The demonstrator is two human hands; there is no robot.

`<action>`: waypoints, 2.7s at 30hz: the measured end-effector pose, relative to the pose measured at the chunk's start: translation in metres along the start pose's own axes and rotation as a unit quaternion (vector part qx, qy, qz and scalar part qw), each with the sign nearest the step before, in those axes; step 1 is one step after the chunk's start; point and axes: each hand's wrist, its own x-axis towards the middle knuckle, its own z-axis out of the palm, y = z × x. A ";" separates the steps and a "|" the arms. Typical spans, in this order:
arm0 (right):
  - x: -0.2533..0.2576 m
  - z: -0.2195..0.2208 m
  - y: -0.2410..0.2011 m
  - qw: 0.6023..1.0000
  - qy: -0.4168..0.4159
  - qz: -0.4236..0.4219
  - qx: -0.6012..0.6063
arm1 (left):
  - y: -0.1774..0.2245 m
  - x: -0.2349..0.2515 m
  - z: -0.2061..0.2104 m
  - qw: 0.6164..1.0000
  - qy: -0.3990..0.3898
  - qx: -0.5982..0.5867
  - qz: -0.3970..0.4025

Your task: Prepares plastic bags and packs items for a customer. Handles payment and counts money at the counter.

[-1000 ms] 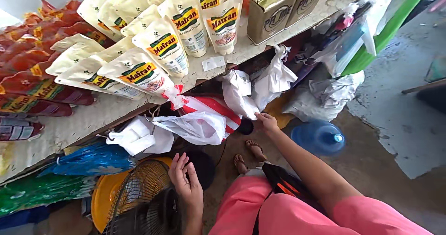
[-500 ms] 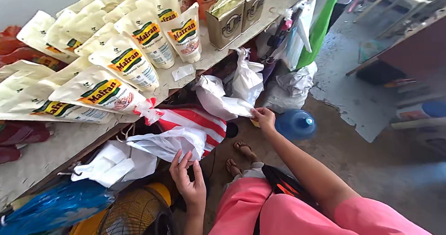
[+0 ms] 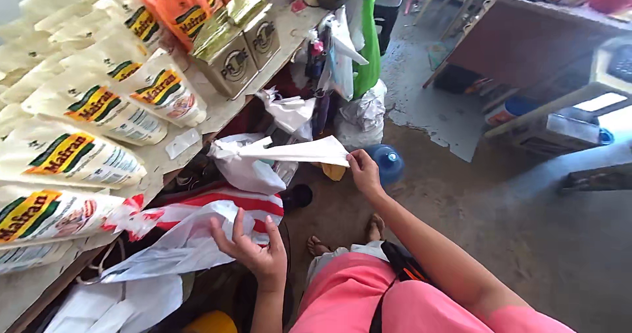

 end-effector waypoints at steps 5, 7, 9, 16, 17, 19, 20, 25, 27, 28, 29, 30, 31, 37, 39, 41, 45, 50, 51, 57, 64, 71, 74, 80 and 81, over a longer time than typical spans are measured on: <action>0.008 -0.041 -0.034 0.980 -0.037 -0.119 0.153 | 0.034 0.012 0.038 0.983 -0.075 -0.167 -0.014; 0.014 -0.054 -0.051 0.968 -0.083 -0.108 0.211 | 0.053 0.008 0.071 0.925 -0.163 -0.307 -0.153; 0.018 -0.061 -0.066 0.957 -0.129 -0.056 0.255 | 0.066 0.008 0.105 0.809 -0.232 -0.434 -0.321; 0.024 -0.048 -0.072 0.899 -0.191 0.140 0.369 | 0.079 0.026 0.159 0.616 -0.149 -0.612 -0.474; 0.024 -0.046 -0.072 0.890 -0.178 0.168 0.385 | 0.079 0.026 0.160 0.632 -0.140 -0.590 -0.482; 0.022 -0.042 -0.071 0.871 -0.161 0.220 0.408 | 0.079 0.025 0.161 0.664 -0.127 -0.538 -0.503; 0.020 -0.039 -0.069 0.865 -0.158 0.239 0.412 | 0.079 0.024 0.161 0.674 -0.121 -0.519 -0.512; 0.005 -0.025 -0.056 0.868 -0.184 0.317 0.335 | 0.080 0.015 0.155 0.685 -0.095 -0.490 -0.531; 0.002 -0.020 -0.054 0.862 -0.205 0.343 0.313 | 0.079 0.012 0.154 0.692 -0.087 -0.484 -0.529; 0.001 -0.017 -0.054 0.862 -0.214 0.341 0.309 | 0.079 0.011 0.153 0.693 -0.083 -0.480 -0.531; 0.000 -0.013 -0.055 0.865 -0.220 0.328 0.309 | 0.078 0.010 0.151 0.692 -0.080 -0.480 -0.533; -0.001 -0.010 -0.055 0.872 -0.219 0.309 0.312 | 0.078 0.009 0.148 0.688 -0.079 -0.486 -0.534; -0.001 -0.006 -0.055 0.878 -0.216 0.292 0.313 | 0.077 0.007 0.145 0.682 -0.080 -0.496 -0.532; 0.002 -0.004 -0.045 0.934 -0.181 0.165 0.260 | 0.046 -0.008 0.121 0.677 -0.088 -0.499 -0.534; 0.005 -0.012 -0.032 0.948 -0.176 0.130 0.230 | 0.034 -0.018 0.111 0.704 -0.100 -0.440 -0.548; 0.006 -0.021 -0.020 0.956 -0.191 0.094 0.202 | 0.022 -0.030 0.100 0.729 -0.112 -0.395 -0.548; -0.004 -0.037 -0.014 0.966 -0.196 0.067 0.153 | 0.013 -0.052 0.084 0.771 -0.117 -0.311 -0.544; 0.019 -0.107 0.045 0.985 -0.056 0.103 0.125 | 0.021 -0.063 0.085 0.828 -0.116 -0.260 -0.484; 0.021 -0.130 0.054 0.987 -0.037 0.097 0.125 | 0.025 -0.063 0.088 0.842 -0.117 -0.258 -0.459; 0.013 -0.242 0.063 0.996 0.052 -0.075 -0.007 | 0.088 -0.041 0.128 0.921 -0.192 -0.268 -0.206; -0.005 -0.318 0.051 0.936 0.037 -0.255 -0.238 | 0.262 0.017 0.206 0.863 -0.351 -0.326 0.163; -0.043 -0.419 0.047 0.928 -0.068 -0.279 -0.239 | 0.417 -0.018 0.290 0.563 -0.601 -0.414 0.388; -0.059 -0.474 0.053 0.942 0.062 -0.237 -0.231 | 0.447 -0.042 0.322 0.469 -0.685 -0.450 0.330; -0.070 -0.573 0.091 0.907 0.313 -0.110 -0.259 | 0.477 -0.066 0.386 0.392 -0.773 -0.416 0.275; -0.070 -0.590 0.098 0.900 0.340 -0.090 -0.258 | 0.483 -0.062 0.396 0.386 -0.785 -0.398 0.276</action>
